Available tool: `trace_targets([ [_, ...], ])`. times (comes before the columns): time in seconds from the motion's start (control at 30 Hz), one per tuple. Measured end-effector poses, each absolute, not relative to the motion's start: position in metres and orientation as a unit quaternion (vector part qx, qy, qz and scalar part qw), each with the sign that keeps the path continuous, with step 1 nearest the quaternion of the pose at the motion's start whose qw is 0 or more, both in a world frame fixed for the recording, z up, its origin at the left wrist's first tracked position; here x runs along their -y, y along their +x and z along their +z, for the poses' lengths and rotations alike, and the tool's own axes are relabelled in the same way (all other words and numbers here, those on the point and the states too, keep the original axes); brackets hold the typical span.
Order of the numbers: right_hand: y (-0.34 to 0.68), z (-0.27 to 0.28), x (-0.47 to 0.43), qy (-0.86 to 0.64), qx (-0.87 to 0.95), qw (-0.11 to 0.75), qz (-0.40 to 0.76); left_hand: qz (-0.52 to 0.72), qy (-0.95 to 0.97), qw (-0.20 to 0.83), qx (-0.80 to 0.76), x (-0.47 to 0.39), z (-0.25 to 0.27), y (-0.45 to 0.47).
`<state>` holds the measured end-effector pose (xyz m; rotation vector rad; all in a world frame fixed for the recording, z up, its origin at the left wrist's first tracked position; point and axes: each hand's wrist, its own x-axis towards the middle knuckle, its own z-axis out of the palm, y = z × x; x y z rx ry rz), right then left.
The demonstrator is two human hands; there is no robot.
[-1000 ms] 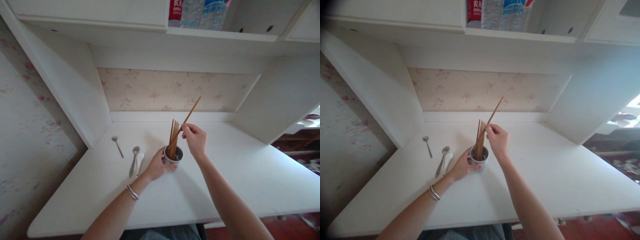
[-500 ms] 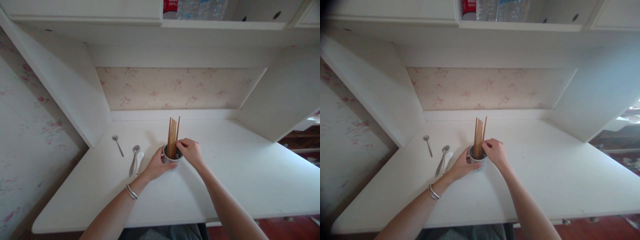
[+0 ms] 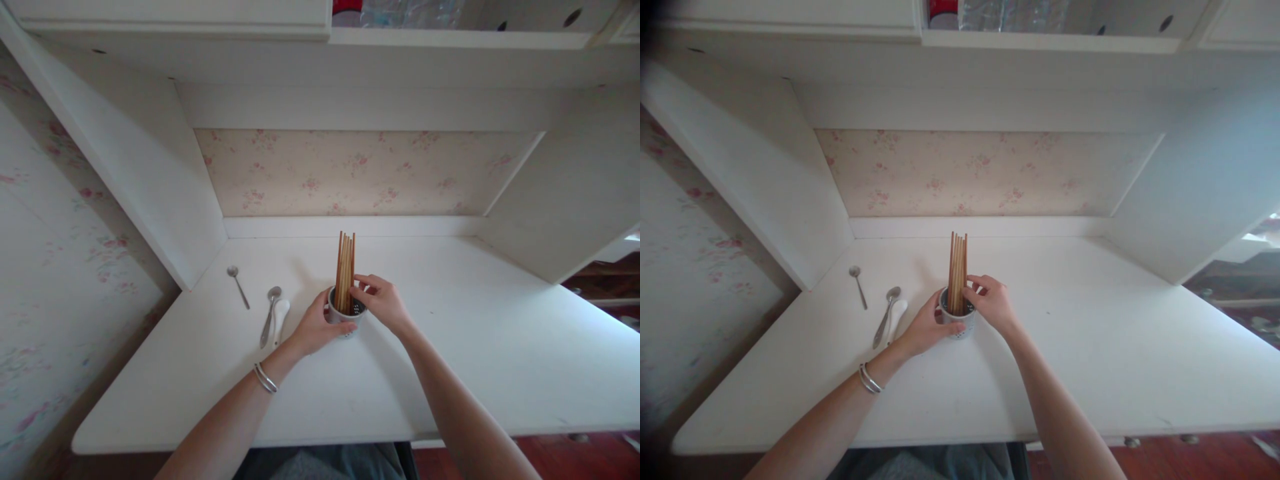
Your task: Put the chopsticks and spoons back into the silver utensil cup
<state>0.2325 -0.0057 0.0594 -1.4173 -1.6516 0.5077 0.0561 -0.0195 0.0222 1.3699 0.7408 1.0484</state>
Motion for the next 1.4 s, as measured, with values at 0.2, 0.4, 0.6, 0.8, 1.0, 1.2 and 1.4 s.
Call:
trace_targets([
  [0.2, 0.232, 0.051, 0.009, -0.532, 0.635, 0.484, 0.282, 0.446, 0.608, 0.573, -0.321, 0.019, 0.023, 0.054],
  [0.4, 0.229, 0.041, 0.024, -0.433, 0.613, 0.504, 0.428, 0.423, 0.627, 0.577, -0.308, 0.021, 0.029, 0.051],
  [0.6, 0.221, 0.031, 0.034, -0.379, 0.59, 0.503, 0.505, 0.414, 0.635, 0.567, -0.322, 0.024, 0.031, 0.052],
  [0.8, 0.22, 0.035, 0.035, -0.388, 0.597, 0.51, 0.483, 0.407, 0.674, 0.502, -0.357, 0.029, 0.035, 0.042],
  [1.0, 0.22, 0.033, 0.034, -0.396, 0.597, 0.513, 0.474, 0.289, 0.733, 0.361, -0.499, 0.019, 0.054, -0.013],
  [1.2, 0.22, 0.032, 0.033, -0.408, 0.585, 0.507, 0.484, 0.123, 0.718, 0.109, -0.676, -0.014, 0.052, -0.069],
  [1.4, 0.222, 0.031, 0.033, -0.392, 0.579, 0.515, 0.496, 0.026, 0.717, 0.109, -0.688, -0.042, 0.035, -0.086],
])
